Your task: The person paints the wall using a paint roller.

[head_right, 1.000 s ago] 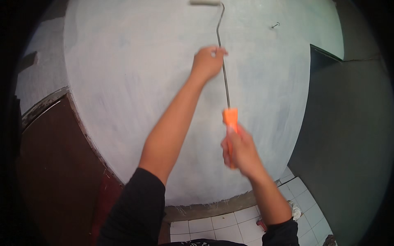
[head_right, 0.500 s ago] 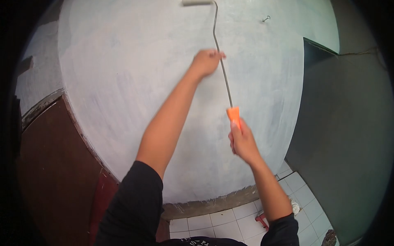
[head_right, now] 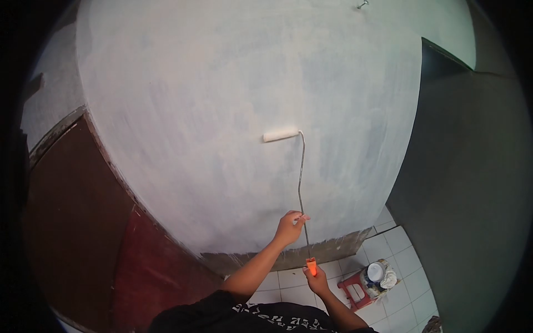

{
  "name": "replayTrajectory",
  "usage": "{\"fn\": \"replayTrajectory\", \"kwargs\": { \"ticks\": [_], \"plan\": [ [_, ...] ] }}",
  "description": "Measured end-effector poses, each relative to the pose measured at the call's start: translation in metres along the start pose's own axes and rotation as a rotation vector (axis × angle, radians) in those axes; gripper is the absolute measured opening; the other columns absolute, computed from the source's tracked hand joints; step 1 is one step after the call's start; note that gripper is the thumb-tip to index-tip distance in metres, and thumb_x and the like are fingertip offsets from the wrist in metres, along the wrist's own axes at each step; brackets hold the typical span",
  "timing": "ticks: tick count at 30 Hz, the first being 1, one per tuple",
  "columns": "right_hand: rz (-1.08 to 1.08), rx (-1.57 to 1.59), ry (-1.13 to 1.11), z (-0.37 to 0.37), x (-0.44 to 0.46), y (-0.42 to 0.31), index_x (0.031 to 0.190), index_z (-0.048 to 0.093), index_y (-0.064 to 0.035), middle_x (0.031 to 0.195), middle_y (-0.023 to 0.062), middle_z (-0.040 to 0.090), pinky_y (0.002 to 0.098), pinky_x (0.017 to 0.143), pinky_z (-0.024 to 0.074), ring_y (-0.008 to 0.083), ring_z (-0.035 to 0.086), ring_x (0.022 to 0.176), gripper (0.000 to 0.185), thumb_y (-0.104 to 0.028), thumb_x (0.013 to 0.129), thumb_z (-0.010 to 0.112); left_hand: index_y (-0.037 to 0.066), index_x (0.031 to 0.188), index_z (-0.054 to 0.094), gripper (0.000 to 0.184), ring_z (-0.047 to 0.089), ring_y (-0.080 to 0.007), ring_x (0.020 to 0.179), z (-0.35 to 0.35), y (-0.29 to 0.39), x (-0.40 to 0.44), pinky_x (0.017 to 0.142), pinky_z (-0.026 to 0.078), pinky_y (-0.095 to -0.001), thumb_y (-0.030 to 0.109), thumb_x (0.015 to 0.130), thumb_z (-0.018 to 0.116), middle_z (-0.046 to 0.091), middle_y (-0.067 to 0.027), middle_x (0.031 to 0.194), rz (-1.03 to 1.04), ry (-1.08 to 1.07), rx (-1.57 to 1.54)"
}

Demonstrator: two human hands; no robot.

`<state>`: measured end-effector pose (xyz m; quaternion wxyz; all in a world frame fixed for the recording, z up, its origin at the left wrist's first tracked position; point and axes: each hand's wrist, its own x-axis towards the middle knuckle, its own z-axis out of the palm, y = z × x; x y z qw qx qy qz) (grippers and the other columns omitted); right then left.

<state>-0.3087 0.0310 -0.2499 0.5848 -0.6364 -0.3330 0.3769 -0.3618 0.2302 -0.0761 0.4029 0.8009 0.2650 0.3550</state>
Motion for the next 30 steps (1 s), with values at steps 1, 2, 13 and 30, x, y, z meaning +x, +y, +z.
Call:
{"fn": "replayTrajectory", "kwargs": {
  "ticks": [1, 2, 13, 30],
  "plan": [
    [0.0, 0.002, 0.009, -0.009, -0.005, 0.001, 0.128, 0.065, 0.0003, 0.102, 0.0014, 0.067, 0.028, 0.089, 0.0486, 0.0102, 0.061, 0.096, 0.037, -0.025, 0.101, 0.067, 0.009, 0.101, 0.078, 0.026, 0.067, -0.0316, 0.103, 0.008, 0.002, -0.003, 0.09, 0.052, -0.0398, 0.029, 0.101, 0.062, 0.068, -0.0163, 0.112, -0.017, 0.007, -0.006],
    [0.002, 0.005, 0.015, -0.019, -0.013, 0.004, 0.126, 0.066, 0.0017, 0.109, 0.0036, 0.069, 0.029, 0.097, 0.0469, 0.0113, 0.061, 0.105, 0.037, -0.025, 0.1, 0.068, 0.008, 0.102, 0.078, 0.025, 0.067, -0.0317, 0.103, 0.015, 0.003, -0.008, 0.091, 0.052, -0.0396, 0.027, 0.101, 0.062, 0.068, -0.0162, 0.112, -0.054, 0.005, -0.036],
    [-0.03, -0.14, -0.065, -0.123, -0.076, 0.012, 0.126, 0.068, 0.0005, 0.103, 0.0045, 0.072, 0.0286, 0.089, 0.0506, 0.0091, 0.063, 0.096, 0.038, -0.025, 0.099, 0.07, 0.007, 0.106, 0.077, 0.025, 0.064, -0.024, 0.099, 0.092, 0.013, -0.077, 0.084, 0.052, -0.0351, 0.025, 0.102, 0.06, 0.066, -0.012, 0.108, -0.155, 0.071, -0.097],
    [0.021, -0.267, -0.134, -0.187, -0.147, 0.013, 0.099, 0.068, -0.0027, 0.07, 0.0001, 0.058, 0.0314, 0.061, 0.0438, 0.0099, 0.052, 0.065, 0.028, -0.03, 0.096, 0.072, 0.002, 0.109, 0.075, 0.025, 0.065, -0.0222, 0.101, 0.126, 0.028, -0.163, 0.087, 0.052, -0.0334, 0.022, 0.103, 0.061, 0.068, -0.0121, 0.107, -0.26, -0.018, -0.149]
  ]
}}
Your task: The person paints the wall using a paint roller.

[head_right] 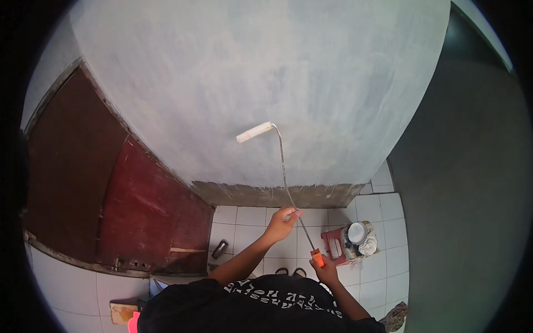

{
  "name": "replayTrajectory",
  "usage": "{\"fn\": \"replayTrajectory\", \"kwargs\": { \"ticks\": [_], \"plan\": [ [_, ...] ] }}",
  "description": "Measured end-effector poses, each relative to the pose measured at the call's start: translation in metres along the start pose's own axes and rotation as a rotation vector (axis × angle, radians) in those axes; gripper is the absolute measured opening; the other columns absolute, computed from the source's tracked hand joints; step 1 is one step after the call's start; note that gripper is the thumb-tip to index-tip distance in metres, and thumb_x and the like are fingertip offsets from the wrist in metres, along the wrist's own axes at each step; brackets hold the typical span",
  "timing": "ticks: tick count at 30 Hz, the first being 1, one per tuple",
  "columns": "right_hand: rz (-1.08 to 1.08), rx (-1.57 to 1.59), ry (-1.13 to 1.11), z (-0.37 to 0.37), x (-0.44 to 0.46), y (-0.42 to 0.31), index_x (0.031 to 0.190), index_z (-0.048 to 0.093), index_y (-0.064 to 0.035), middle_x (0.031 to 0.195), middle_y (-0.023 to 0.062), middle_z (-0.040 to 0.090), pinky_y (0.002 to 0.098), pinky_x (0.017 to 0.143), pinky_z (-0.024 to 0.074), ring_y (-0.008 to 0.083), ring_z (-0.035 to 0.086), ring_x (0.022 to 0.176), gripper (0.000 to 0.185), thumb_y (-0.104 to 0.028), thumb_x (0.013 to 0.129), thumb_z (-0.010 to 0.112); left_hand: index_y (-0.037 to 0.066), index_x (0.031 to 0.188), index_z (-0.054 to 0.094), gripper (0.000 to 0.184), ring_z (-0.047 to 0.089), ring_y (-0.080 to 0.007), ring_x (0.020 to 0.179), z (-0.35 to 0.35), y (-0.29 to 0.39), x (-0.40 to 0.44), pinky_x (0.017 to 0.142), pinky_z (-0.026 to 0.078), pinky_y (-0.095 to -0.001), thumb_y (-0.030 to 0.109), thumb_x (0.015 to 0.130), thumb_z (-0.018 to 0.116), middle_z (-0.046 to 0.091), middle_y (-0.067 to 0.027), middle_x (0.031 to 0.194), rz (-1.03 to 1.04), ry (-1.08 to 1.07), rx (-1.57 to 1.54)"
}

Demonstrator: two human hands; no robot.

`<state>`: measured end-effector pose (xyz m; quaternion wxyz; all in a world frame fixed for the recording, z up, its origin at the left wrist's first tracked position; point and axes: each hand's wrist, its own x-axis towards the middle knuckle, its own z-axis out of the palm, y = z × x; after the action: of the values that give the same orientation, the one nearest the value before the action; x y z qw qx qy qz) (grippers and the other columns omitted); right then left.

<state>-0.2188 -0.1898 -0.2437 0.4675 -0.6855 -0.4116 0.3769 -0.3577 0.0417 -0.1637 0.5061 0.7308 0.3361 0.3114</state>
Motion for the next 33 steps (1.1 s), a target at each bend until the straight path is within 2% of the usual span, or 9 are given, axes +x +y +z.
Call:
{"fn": "replayTrajectory", "kwargs": {
  "ticks": [5, 7, 13, 16, 18, 28, 30, 31, 33],
  "plan": [
    [0.174, -0.037, -0.002, -0.003, -0.028, 0.004, 0.096, 0.069, -0.001, 0.067, 0.0023, 0.059, 0.0323, 0.06, 0.0445, 0.0099, 0.053, 0.063, 0.032, -0.033, 0.095, 0.074, 0.0, 0.109, 0.074, 0.025, 0.065, -0.0218, 0.1, 0.002, -0.013, -0.014, 0.089, 0.051, -0.0335, 0.021, 0.103, 0.061, 0.067, -0.0123, 0.105, -0.1, -0.093, -0.05],
    [0.176, -0.101, -0.034, -0.004, -0.039, 0.01, 0.126, 0.068, -0.0009, 0.081, -0.0007, 0.065, 0.0278, 0.071, 0.0486, 0.0072, 0.057, 0.074, 0.038, -0.025, 0.097, 0.072, 0.0, 0.108, 0.073, 0.025, 0.065, -0.0215, 0.1, 0.006, -0.026, -0.018, 0.09, 0.05, -0.0334, 0.021, 0.103, 0.061, 0.067, -0.0125, 0.105, -0.093, -0.117, -0.077],
    [0.279, -0.156, -0.031, -0.018, -0.061, 0.0, 0.118, 0.071, -0.002, 0.074, 0.0005, 0.064, 0.0307, 0.063, 0.0463, 0.0082, 0.054, 0.067, 0.035, -0.03, 0.097, 0.072, 0.0, 0.103, 0.072, 0.025, 0.064, -0.0194, 0.097, 0.032, -0.05, -0.03, 0.089, 0.049, -0.0315, 0.021, 0.104, 0.06, 0.07, -0.011, 0.104, -0.148, -0.157, -0.215],
    [0.276, -0.17, -0.002, -0.029, -0.072, 0.0, 0.103, 0.07, -0.0011, 0.069, 0.0016, 0.061, 0.0316, 0.06, 0.045, 0.0093, 0.051, 0.063, 0.03, -0.03, 0.096, 0.072, 0.003, 0.106, 0.074, 0.028, 0.062, -0.018, 0.097, 0.04, -0.045, -0.036, 0.09, 0.048, -0.0313, 0.025, 0.106, 0.057, 0.071, -0.0092, 0.104, -0.234, -0.269, -0.213],
    [0.275, -0.165, 0.013, -0.041, -0.078, -0.001, 0.104, 0.07, -0.0017, 0.069, 0.0044, 0.064, 0.0323, 0.061, 0.0471, 0.0109, 0.055, 0.062, 0.03, -0.031, 0.096, 0.073, 0.005, 0.111, 0.075, 0.035, 0.06, -0.0163, 0.098, 0.048, -0.041, -0.032, 0.091, 0.047, -0.0315, 0.031, 0.108, 0.052, 0.071, -0.0077, 0.103, -0.353, -0.339, -0.119],
    [0.303, -0.223, 0.017, -0.153, -0.132, 0.031, 0.106, 0.07, -0.0023, 0.066, 0.0095, 0.066, 0.0351, 0.06, 0.0489, 0.0149, 0.061, 0.059, 0.036, -0.037, 0.095, 0.072, 0.006, 0.113, 0.075, 0.037, 0.058, -0.0156, 0.102, 0.168, -0.003, -0.051, 0.093, 0.045, -0.0312, 0.033, 0.109, 0.05, 0.069, -0.0052, 0.103, -0.379, -0.356, -0.223],
    [0.351, -0.203, 0.005, -0.177, -0.146, 0.038, 0.101, 0.068, -0.0026, 0.066, 0.0029, 0.059, 0.0328, 0.059, 0.0433, 0.0115, 0.048, 0.06, 0.033, -0.035, 0.096, 0.073, 0.006, 0.113, 0.075, 0.036, 0.057, -0.0155, 0.103, 0.198, -0.003, -0.058, 0.094, 0.045, -0.0313, 0.032, 0.109, 0.05, 0.069, -0.005, 0.104, -0.416, -0.373, -0.218],
    [0.365, -0.199, 0.0, -0.189, -0.153, 0.044, 0.101, 0.068, -0.0026, 0.066, 0.0029, 0.059, 0.0328, 0.059, 0.0433, 0.0115, 0.048, 0.06, 0.033, -0.035, 0.096, 0.073, 0.006, 0.114, 0.075, 0.035, 0.057, -0.0154, 0.103, 0.213, -0.005, -0.063, 0.094, 0.044, -0.0314, 0.031, 0.108, 0.051, 0.069, -0.0048, 0.105, -0.441, -0.392, -0.211],
    [0.403, -0.249, -0.027, -0.216, -0.165, 0.06, 0.109, 0.07, -0.0017, 0.071, 0.0106, 0.069, 0.0358, 0.064, 0.0498, 0.0179, 0.062, 0.061, 0.04, -0.038, 0.094, 0.074, 0.006, 0.115, 0.075, 0.034, 0.058, -0.0169, 0.103, 0.24, -0.008, -0.07, 0.097, 0.045, -0.0336, 0.03, 0.108, 0.051, 0.07, -0.006, 0.11, -0.441, -0.429, -0.21]
  ]
}}
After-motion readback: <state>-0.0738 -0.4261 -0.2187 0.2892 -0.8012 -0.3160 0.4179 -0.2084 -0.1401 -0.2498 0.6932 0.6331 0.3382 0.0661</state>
